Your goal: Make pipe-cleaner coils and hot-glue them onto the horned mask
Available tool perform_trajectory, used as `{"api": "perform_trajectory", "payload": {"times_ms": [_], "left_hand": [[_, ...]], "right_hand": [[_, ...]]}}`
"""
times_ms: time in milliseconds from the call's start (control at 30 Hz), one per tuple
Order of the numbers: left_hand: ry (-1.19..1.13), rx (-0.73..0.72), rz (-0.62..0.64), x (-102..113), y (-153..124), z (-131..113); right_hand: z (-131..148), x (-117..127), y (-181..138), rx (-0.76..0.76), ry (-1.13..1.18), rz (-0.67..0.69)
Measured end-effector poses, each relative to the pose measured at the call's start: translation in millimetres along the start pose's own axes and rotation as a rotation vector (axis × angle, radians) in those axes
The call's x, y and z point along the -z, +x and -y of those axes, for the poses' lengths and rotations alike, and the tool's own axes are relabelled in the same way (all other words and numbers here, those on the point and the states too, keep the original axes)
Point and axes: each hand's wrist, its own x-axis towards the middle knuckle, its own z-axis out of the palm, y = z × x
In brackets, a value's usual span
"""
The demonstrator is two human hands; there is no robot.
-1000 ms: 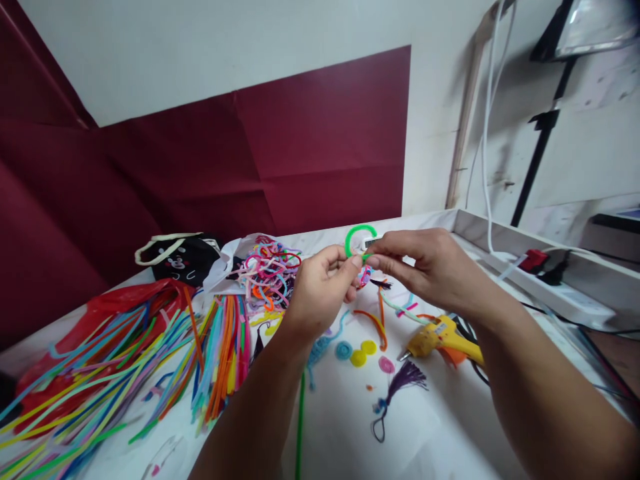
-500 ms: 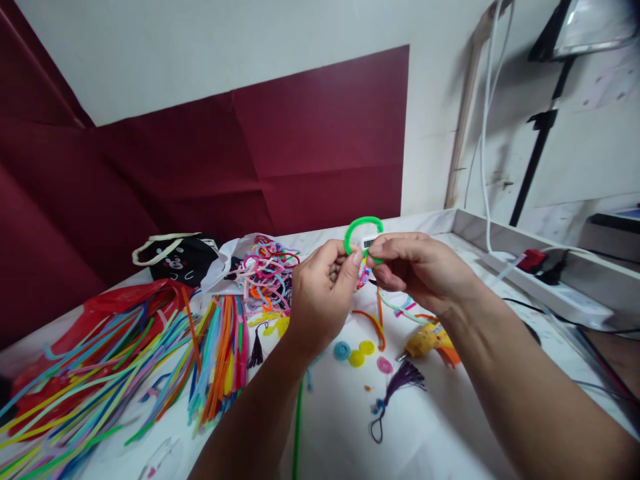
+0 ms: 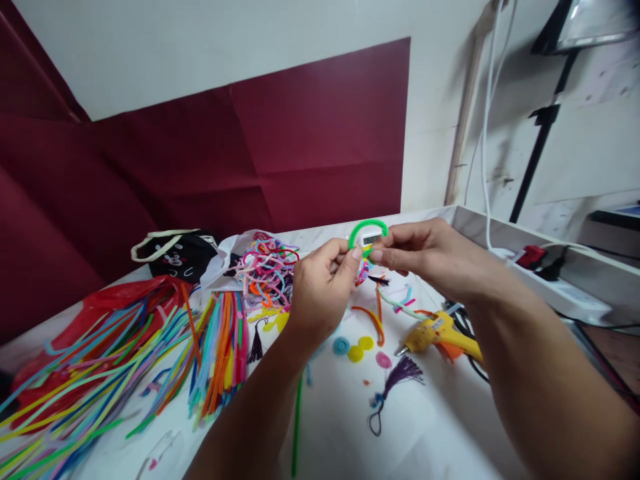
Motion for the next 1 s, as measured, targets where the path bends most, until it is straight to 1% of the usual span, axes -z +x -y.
{"api": "perform_trajectory", "payload": {"times_ms": [100, 167, 333, 500, 667, 833, 900, 1000], "left_hand": [[-0.031, 0.008, 0.021, 1, 0, 1], [-0.043, 0.011, 0.03, 0, 0, 2], [-0.121, 0.047, 0.004, 0, 4, 4], [-0.223, 0.113, 0.038, 1, 5, 5], [-0.222, 0.116, -0.003, 0, 5, 4], [-0.305, 0.138, -0.088, -2, 9, 5], [-0.353, 0.135, -0.117, -3, 10, 6], [-0.399, 0.139, -0.127, -3, 12, 6]], "right_hand": [[-4, 4, 0, -0.009, -0.034, 0.057], [-6, 6, 0, -0.031, -0.047, 0.07], [-4, 0, 0, -0.077, 0.018, 0.058], [-2, -4, 0, -0.072, 0.049, 0.049], [-3, -4, 0, -0.078, 0.042, 0.066], [-4, -8, 2, -0.089, 0.076, -0.045], [-3, -11, 3, -0.09, 0.131, -0.087], [-2, -18, 5, -0.095, 0.249, -0.153]]}}
